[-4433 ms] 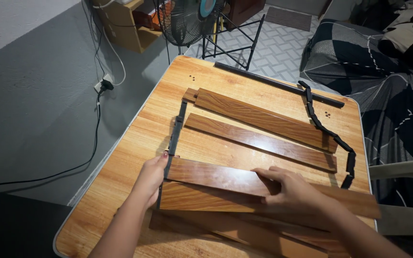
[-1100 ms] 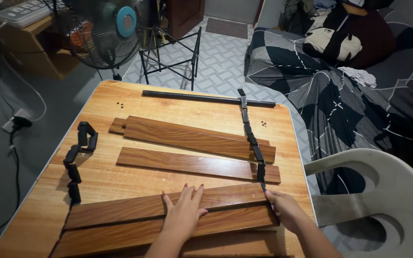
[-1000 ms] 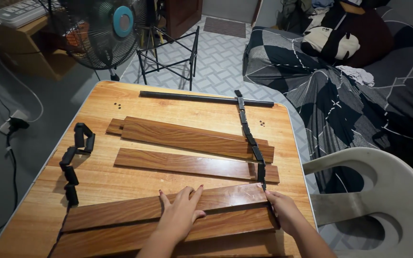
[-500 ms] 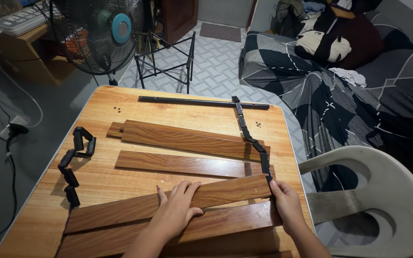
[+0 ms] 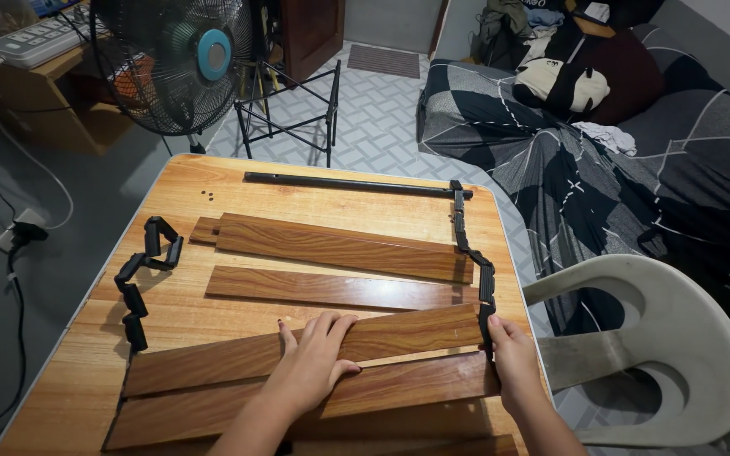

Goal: The person assembles wooden slats and black plastic connectors on a table, aligning and interlocking them to form a frame-like structure. The hands repeatedly adjust and secure the pieces without using tools.

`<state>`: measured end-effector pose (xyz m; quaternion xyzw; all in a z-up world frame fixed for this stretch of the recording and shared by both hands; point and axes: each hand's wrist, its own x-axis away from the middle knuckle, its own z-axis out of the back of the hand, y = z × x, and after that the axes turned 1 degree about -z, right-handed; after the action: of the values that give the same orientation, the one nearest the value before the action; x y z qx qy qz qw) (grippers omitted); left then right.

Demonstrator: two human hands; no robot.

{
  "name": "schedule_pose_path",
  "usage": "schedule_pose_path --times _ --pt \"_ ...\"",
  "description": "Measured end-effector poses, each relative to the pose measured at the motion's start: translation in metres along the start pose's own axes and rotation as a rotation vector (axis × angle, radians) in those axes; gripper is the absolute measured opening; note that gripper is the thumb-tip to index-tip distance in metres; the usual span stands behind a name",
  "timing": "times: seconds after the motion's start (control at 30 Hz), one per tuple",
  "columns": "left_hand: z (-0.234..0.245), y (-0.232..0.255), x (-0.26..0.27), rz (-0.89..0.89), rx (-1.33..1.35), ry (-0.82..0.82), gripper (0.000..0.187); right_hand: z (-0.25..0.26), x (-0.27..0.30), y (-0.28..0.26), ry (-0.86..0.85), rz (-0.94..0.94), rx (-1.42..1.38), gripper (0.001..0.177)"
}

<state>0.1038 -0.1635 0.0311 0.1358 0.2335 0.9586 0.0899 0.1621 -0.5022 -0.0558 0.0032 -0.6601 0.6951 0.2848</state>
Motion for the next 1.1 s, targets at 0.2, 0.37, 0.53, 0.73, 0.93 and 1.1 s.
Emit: schedule_pose_path --times 0.2,0.37,0.53,0.73,0.93,1.1 --pt "0.013 0.002 0.000 0.053 0.036 -0.141 0.070 0.004 0.014 -0.011 -0.056 -0.107 -0.100 0.036" --pt "0.026 0.004 -0.005 0.109 0.069 -0.207 0.075 0.008 0.021 -0.013 -0.142 -0.047 -0.232 0.035" --pt "0.034 0.004 -0.016 0.181 0.076 -0.253 0.083 0.005 0.030 -0.026 -0.153 -0.101 -0.234 0.036" --pt "0.023 -0.005 -0.032 0.192 0.194 -0.151 0.056 -0.008 0.050 -0.047 -0.149 -0.062 -0.163 0.040" --pt "-0.002 -0.007 -0.046 0.162 0.382 0.049 0.036 -0.019 0.064 -0.041 -0.223 0.045 -0.090 0.040" --pt "-0.020 -0.008 -0.049 0.121 0.358 0.183 0.033 -0.023 0.068 -0.045 -0.201 0.093 0.022 0.041"
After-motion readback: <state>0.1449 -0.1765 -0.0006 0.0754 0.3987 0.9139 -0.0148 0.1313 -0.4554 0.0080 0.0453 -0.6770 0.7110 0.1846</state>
